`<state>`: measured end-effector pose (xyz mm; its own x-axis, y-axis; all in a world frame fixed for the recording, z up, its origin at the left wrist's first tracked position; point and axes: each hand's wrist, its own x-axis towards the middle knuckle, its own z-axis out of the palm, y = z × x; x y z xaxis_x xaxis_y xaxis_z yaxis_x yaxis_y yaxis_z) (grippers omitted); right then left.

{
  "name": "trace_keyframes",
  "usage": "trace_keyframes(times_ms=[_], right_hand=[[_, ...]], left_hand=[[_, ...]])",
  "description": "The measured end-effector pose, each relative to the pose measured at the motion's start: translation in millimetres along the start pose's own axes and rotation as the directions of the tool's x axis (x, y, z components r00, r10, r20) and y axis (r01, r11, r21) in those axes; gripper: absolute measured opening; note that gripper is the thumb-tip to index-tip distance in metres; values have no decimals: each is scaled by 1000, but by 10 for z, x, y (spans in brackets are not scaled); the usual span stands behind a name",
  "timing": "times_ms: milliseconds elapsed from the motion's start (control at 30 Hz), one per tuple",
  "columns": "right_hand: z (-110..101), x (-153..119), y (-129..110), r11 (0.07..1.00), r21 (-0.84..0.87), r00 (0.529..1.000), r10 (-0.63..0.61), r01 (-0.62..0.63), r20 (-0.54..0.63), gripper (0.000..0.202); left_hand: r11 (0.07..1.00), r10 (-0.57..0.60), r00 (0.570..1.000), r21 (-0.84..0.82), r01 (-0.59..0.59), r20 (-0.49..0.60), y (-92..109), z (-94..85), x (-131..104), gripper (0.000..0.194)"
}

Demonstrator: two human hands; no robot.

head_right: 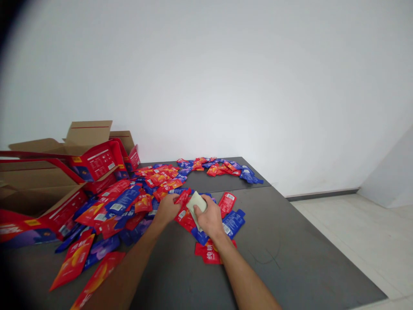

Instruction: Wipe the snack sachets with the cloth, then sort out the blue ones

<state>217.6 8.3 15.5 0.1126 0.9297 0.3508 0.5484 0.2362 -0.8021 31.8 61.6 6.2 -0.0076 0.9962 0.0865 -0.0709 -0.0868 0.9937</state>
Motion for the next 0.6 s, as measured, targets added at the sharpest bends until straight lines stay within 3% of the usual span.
trace_keyframes(times_ms=[67, 100, 200, 300, 400, 467, 600], right_hand=[[5, -36, -53, 998, 24, 996, -63, 64, -65, 41], [11, -57, -74, 993, 25, 989, -113, 116, -98, 41], [46, -129, -114, 952, 0, 946, -305, 307, -111, 42], [98, -211, -147, 894, -17, 894, -448, 448, 7, 44], [158, -271, -174, 861, -16, 854, -502, 509, 139, 43], [187, -272, -166, 852, -9, 841, -514, 523, 168, 42], [174, -168, -48, 869, -51, 870, -493, 493, 22, 44]], left_hand=[[993, -4, 999, 116, -3, 53, 41, 1, -155, 19], [996, -8, 998, 87, 2, 64, 49, 19, -242, 25], [975, -27, 987, -216, 61, 155, 38, 95, -473, 39], [884, -29, 960, -441, 156, 279, -7, 119, -574, 68], [849, -43, 956, -493, 189, 292, -51, 58, -566, 94], [853, -42, 949, -483, 196, 312, -54, 4, -557, 100], [866, 15, 909, -459, 196, 416, 25, -18, -612, 97]])
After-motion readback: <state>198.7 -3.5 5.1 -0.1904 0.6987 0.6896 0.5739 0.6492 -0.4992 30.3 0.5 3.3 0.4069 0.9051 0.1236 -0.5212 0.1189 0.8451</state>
